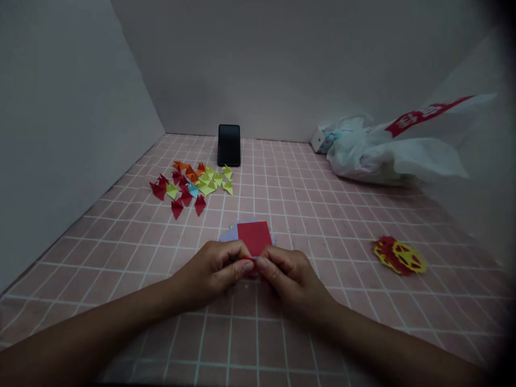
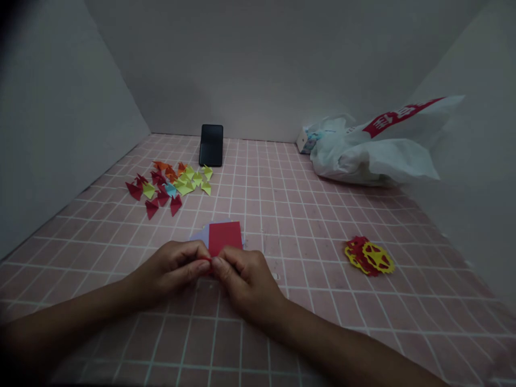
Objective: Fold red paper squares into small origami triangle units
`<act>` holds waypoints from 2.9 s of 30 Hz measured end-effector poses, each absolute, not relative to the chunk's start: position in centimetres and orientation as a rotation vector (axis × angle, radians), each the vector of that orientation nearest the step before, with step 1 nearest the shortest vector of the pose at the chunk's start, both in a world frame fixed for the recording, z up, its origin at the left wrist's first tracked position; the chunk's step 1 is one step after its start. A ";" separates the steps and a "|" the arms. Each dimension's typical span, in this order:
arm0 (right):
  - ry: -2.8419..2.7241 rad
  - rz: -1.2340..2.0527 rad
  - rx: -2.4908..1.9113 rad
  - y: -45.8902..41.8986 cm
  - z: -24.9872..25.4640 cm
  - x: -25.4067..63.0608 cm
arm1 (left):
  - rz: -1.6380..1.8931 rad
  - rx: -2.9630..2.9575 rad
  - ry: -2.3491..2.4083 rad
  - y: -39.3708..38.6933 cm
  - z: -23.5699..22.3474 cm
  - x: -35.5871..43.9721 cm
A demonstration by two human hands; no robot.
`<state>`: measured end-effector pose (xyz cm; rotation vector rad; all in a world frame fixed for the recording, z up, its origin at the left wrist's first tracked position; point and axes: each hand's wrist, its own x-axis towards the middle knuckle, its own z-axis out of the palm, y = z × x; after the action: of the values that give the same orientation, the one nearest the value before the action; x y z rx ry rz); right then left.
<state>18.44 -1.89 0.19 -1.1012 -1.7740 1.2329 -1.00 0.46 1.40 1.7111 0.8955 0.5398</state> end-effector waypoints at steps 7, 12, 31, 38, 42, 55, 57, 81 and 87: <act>-1.853 1.040 -1.073 -1.6 -0.1 18.5 | 0.565 1.583 0.869 0.1 1.3 -0.9; -1.883 1.114 -1.080 -1.5 0.1 18.5 | 0.561 1.743 0.925 -0.2 1.4 -0.7; -1.989 0.850 -0.963 -1.7 -0.1 18.5 | 0.563 1.573 0.918 -0.7 1.2 -0.2; -2.037 0.782 -0.932 -1.5 0.3 18.5 | 0.572 1.705 0.820 -0.5 0.7 -0.3; -2.006 0.775 -0.942 -1.7 0.3 18.6 | 0.616 1.720 0.820 -0.8 1.1 -0.2; -2.021 0.663 -0.810 -1.6 -0.6 18.4 | 0.658 1.804 0.837 -0.8 0.6 -0.3; -2.039 0.649 -0.828 -1.5 -0.6 18.4 | 0.636 1.772 0.833 -0.8 0.6 -0.2; -1.836 0.971 -1.003 -1.1 -0.5 18.3 | 0.805 1.680 0.948 -0.8 0.9 0.3; -1.692 1.236 -1.024 -0.9 -0.4 18.1 | 0.791 1.368 1.009 -0.6 1.0 0.1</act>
<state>18.08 -0.88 -0.42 -1.0236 -1.6915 1.2359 0.10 -0.57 0.95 1.3676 1.0088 0.7911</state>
